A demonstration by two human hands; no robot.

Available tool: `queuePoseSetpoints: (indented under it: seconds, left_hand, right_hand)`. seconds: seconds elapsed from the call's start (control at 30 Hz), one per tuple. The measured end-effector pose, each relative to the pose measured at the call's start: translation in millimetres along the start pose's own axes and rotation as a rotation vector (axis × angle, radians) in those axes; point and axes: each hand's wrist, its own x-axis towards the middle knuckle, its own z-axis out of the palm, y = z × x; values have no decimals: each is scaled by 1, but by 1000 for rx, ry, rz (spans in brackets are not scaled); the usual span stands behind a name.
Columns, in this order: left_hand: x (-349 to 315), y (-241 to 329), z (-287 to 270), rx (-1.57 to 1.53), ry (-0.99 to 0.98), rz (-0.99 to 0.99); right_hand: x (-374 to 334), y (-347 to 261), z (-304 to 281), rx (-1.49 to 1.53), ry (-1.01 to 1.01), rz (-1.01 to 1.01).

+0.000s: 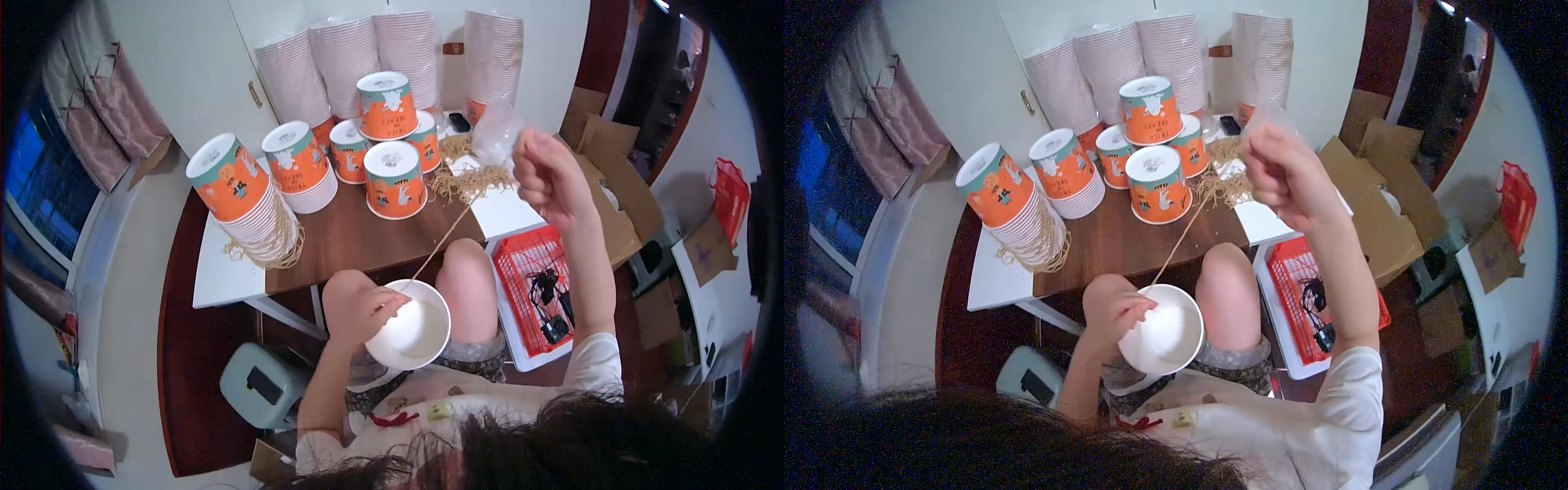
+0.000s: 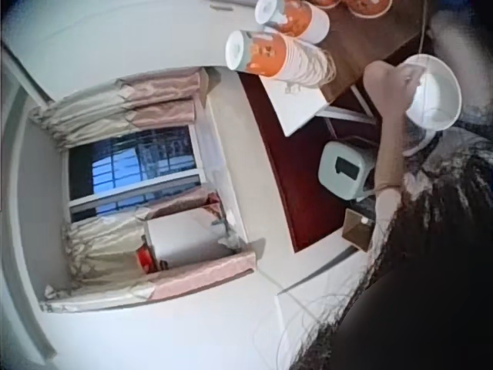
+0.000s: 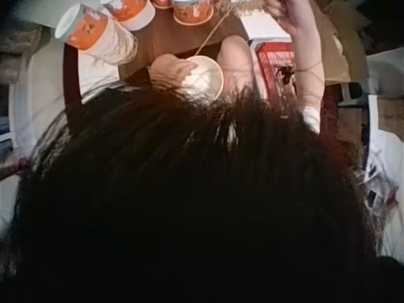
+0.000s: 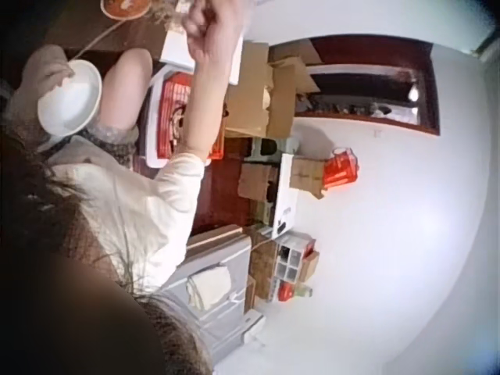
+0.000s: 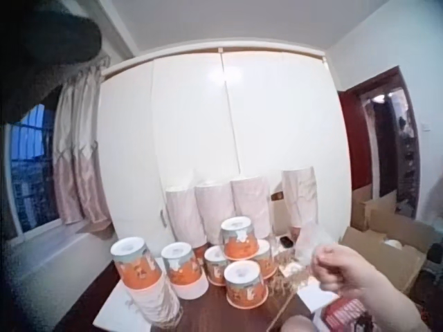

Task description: Attaching elastic bands to paper food containers for packaging.

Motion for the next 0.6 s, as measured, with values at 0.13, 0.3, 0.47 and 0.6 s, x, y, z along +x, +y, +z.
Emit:
queuePoseSetpoints:
  seconds: [0.13,0.3,0.47,0.6]
  left_hand:
    - [-37,-19,-17,-65,83,-122]
    - [-47,-17,-12,359,88,-144]
    - [-59,-7,22,847,52,150]
    - [-70,-4,21,812,-68,-20]
  right_hand:
    - [-21,55,-11,-724,166,-171]
    - [-45,121,31,-1433,15,-425]
    - [-63,206,72,-792,-237,-16]
    - [-71,230,70,-714,-327,198]
